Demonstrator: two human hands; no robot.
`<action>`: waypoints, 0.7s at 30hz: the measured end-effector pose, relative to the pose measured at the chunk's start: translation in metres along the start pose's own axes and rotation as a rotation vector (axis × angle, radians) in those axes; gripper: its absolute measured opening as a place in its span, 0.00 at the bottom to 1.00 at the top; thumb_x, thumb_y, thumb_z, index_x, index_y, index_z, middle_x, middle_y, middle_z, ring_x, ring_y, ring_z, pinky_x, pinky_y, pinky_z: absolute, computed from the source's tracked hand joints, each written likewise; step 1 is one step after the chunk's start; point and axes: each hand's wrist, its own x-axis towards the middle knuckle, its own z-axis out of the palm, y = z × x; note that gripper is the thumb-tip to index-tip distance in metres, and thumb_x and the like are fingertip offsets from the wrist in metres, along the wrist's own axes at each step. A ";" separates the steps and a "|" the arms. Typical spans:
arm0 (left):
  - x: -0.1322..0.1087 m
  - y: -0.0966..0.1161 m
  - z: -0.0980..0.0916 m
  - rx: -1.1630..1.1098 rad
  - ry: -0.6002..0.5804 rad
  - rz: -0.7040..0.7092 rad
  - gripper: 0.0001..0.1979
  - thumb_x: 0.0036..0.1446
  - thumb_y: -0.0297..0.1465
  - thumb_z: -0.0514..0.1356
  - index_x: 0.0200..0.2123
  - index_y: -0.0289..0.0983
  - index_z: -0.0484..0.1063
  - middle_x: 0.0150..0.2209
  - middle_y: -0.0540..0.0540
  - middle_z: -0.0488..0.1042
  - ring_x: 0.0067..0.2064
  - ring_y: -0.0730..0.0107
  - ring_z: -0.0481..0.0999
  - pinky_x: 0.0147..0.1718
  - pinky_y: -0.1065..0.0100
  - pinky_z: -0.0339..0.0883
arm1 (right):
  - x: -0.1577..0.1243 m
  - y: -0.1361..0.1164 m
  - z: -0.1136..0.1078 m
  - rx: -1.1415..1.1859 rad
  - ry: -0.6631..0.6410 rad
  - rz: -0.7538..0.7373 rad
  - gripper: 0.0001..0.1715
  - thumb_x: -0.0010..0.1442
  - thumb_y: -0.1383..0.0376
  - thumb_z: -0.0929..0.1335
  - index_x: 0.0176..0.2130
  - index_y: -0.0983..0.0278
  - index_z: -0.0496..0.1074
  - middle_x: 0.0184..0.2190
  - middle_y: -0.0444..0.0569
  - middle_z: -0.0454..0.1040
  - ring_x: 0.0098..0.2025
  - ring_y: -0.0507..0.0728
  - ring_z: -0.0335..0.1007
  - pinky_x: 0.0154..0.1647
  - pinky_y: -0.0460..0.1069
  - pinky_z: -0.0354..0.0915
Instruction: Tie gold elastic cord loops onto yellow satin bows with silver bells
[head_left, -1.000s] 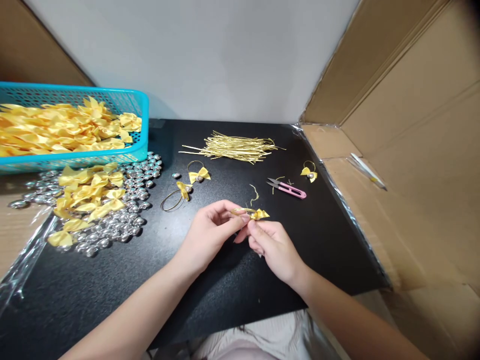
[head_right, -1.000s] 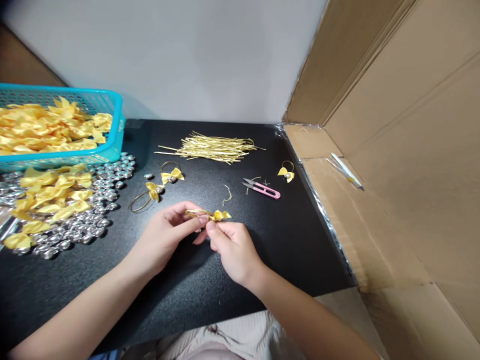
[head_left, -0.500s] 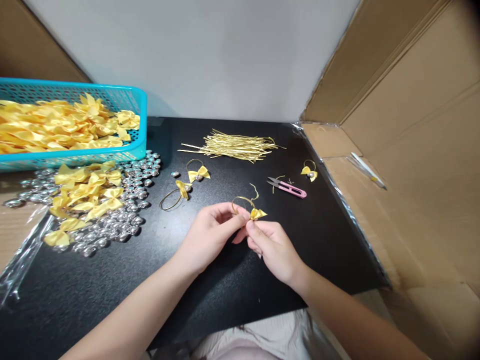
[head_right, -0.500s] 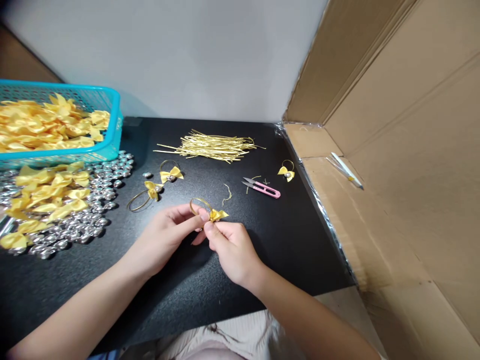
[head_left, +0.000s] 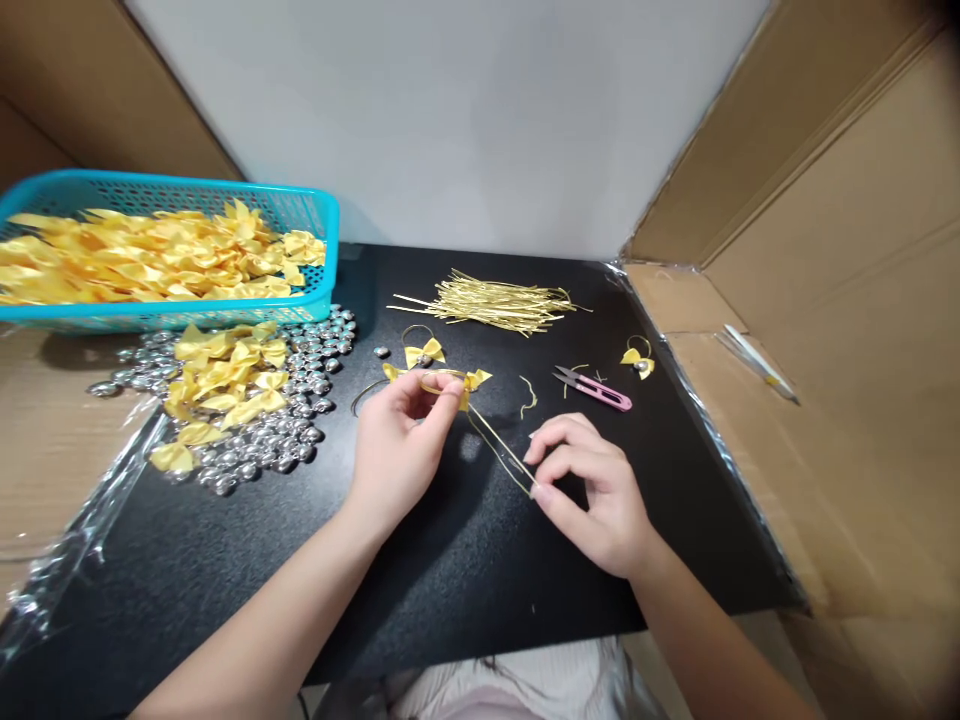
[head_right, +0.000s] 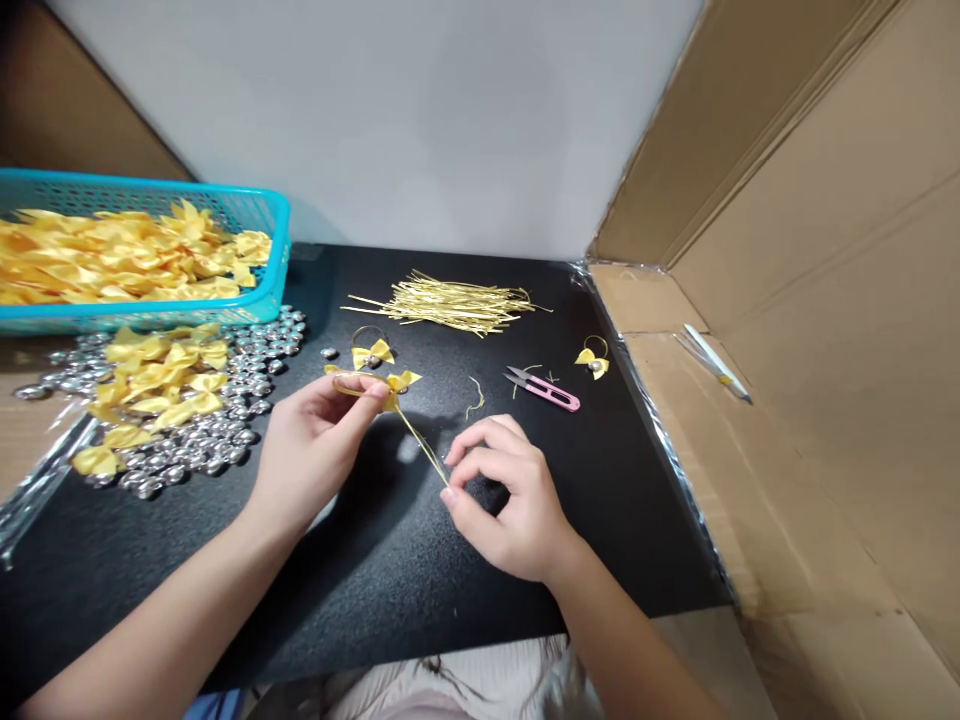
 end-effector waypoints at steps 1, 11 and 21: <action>0.000 0.000 0.000 -0.004 -0.001 -0.002 0.08 0.54 0.35 0.64 0.29 0.36 0.73 0.28 0.51 0.74 0.30 0.72 0.71 0.32 0.72 0.64 | 0.000 -0.001 -0.001 0.019 -0.006 -0.018 0.09 0.56 0.70 0.69 0.25 0.62 0.70 0.33 0.49 0.73 0.40 0.58 0.67 0.44 0.55 0.64; -0.009 -0.001 0.004 0.063 -0.236 -0.030 0.09 0.57 0.37 0.62 0.31 0.37 0.74 0.30 0.50 0.76 0.30 0.70 0.71 0.32 0.71 0.63 | 0.005 0.006 -0.002 0.153 0.090 0.210 0.10 0.63 0.63 0.67 0.31 0.63 0.74 0.31 0.48 0.75 0.37 0.56 0.71 0.41 0.51 0.64; -0.021 0.006 0.008 0.165 -0.531 0.008 0.09 0.62 0.35 0.58 0.33 0.38 0.74 0.30 0.49 0.77 0.32 0.68 0.74 0.32 0.71 0.64 | 0.020 0.010 0.006 0.305 0.131 0.463 0.16 0.58 0.54 0.71 0.39 0.63 0.78 0.38 0.50 0.79 0.41 0.57 0.75 0.43 0.51 0.69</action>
